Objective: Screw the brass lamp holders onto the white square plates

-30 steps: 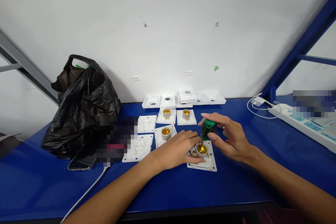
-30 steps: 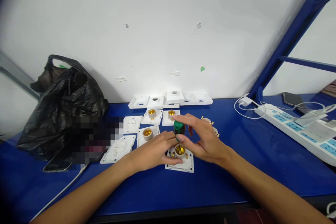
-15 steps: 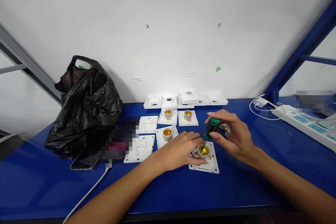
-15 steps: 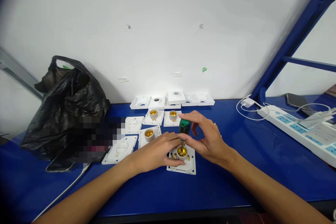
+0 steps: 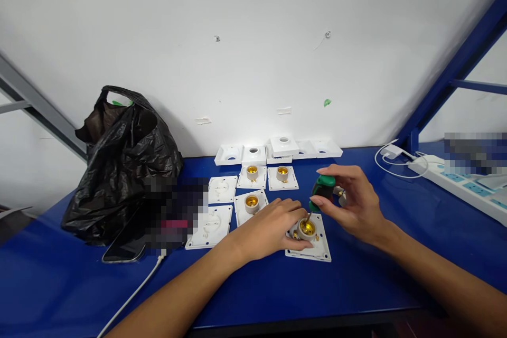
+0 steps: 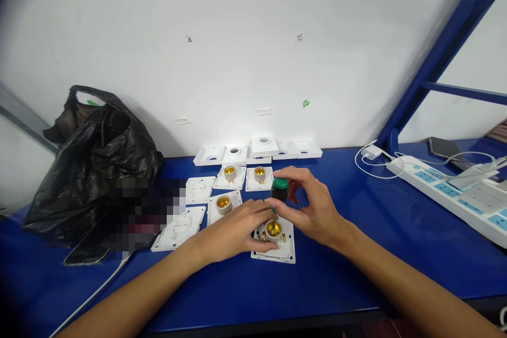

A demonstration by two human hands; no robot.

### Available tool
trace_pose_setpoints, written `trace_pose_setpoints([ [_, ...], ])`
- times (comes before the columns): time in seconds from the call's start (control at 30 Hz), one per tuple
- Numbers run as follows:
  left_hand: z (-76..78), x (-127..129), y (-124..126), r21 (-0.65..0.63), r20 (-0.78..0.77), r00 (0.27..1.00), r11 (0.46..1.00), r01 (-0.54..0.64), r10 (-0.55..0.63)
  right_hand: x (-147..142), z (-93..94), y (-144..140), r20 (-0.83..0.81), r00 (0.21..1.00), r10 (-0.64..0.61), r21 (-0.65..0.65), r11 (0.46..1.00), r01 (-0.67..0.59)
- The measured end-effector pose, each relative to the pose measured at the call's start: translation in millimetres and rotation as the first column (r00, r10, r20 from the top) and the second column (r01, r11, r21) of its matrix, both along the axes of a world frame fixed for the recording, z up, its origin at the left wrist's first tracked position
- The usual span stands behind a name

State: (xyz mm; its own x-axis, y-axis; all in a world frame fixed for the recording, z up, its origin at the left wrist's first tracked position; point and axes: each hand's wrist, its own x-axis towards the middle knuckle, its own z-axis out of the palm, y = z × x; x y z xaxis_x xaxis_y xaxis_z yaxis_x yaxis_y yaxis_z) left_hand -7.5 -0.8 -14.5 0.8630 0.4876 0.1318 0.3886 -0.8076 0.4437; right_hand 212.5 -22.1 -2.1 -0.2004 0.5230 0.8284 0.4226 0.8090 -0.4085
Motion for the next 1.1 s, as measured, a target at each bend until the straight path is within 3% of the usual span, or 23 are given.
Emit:
trace_pose_setpoints([
  [0.2, 1.1, -0.1, -0.5, 0.010, -0.005, 1.000, 1.000, -0.001, 0.001, 1.2, 5.1, -3.3, 0.112, 0.994, -0.004, -0.013, 1.000, 0.006],
  [0.47, 1.1, 1.0, 0.6, 0.033, -0.014, 1.000, 0.999, -0.006, 0.007, 3.1, 9.0, -5.5, 0.122, 0.985, 0.120, -0.189, 0.977, -0.096],
  [0.73, 2.6, -0.1, -1.8, -0.009, -0.005, 1.000, 1.000, -0.014, 0.014, 1.0, 1.7, -2.6, 0.058, 0.997, 0.049, -0.045, 0.998, -0.046],
  [0.9, 3.9, -0.7, -1.3, -0.030, 0.000, 1.000, 0.999, -0.025, 0.025, 1.9, 5.2, 2.7, -0.152, 0.988, 0.005, -0.083, 0.996, -0.018],
  [1.0, 6.2, -2.3, -2.2, -0.107, 0.044, 0.998, 0.994, -0.037, 0.042, 7.4, 10.1, 12.2, -0.305, 0.944, -0.123, -0.055, 0.992, 0.112],
  [1.1, 7.2, -2.8, -2.2, -0.130, 0.053, 0.998, 0.991, -0.037, 0.044, 14.9, 12.2, 23.5, -0.315, 0.930, -0.189, -0.037, 0.982, 0.187],
])
